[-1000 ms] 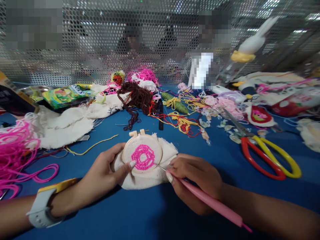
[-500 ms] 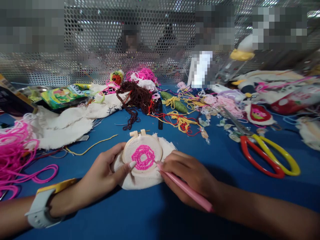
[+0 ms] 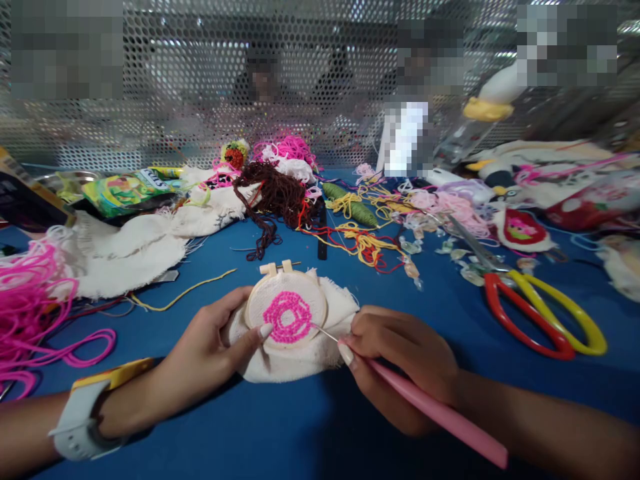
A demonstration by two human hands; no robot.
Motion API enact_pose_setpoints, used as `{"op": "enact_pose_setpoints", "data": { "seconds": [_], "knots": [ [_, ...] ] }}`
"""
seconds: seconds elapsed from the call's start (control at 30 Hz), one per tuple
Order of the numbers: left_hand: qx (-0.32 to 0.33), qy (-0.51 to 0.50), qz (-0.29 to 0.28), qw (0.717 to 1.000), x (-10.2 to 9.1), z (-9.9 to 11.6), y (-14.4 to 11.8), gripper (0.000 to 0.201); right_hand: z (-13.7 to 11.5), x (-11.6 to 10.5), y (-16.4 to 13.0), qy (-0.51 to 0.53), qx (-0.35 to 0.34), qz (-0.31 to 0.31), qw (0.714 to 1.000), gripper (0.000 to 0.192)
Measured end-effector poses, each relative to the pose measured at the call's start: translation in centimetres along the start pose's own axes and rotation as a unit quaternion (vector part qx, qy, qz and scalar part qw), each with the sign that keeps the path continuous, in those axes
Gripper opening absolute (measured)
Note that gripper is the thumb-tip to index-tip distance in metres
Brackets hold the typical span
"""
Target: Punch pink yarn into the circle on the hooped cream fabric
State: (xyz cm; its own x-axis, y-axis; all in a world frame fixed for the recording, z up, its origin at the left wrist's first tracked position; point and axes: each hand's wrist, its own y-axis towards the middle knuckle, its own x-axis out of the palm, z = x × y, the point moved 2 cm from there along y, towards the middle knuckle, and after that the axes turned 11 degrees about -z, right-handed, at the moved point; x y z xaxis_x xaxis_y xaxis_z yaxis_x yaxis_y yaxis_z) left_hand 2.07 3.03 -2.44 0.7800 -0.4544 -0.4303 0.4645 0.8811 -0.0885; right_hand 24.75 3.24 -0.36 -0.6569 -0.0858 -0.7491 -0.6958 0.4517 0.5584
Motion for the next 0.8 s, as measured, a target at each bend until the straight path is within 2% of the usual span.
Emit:
{"op": "enact_pose_setpoints", "data": {
  "seconds": [0.23,0.4,0.8],
  "knots": [
    [0.0,0.003,0.001,1.0,-0.01,-0.1,0.02,0.032,0.16,0.33,-0.05,0.004,0.02,-0.008,1.0,0.022],
    [0.004,-0.023,-0.006,1.0,0.03,0.05,-0.02,0.034,0.16,0.34,-0.07,0.042,0.054,-0.051,0.996,0.015],
    [-0.008,-0.03,-0.007,0.999,0.01,0.12,0.24,0.036,0.36,0.06,0.17,0.048,0.054,-0.075,0.995,0.011]
  ]
}}
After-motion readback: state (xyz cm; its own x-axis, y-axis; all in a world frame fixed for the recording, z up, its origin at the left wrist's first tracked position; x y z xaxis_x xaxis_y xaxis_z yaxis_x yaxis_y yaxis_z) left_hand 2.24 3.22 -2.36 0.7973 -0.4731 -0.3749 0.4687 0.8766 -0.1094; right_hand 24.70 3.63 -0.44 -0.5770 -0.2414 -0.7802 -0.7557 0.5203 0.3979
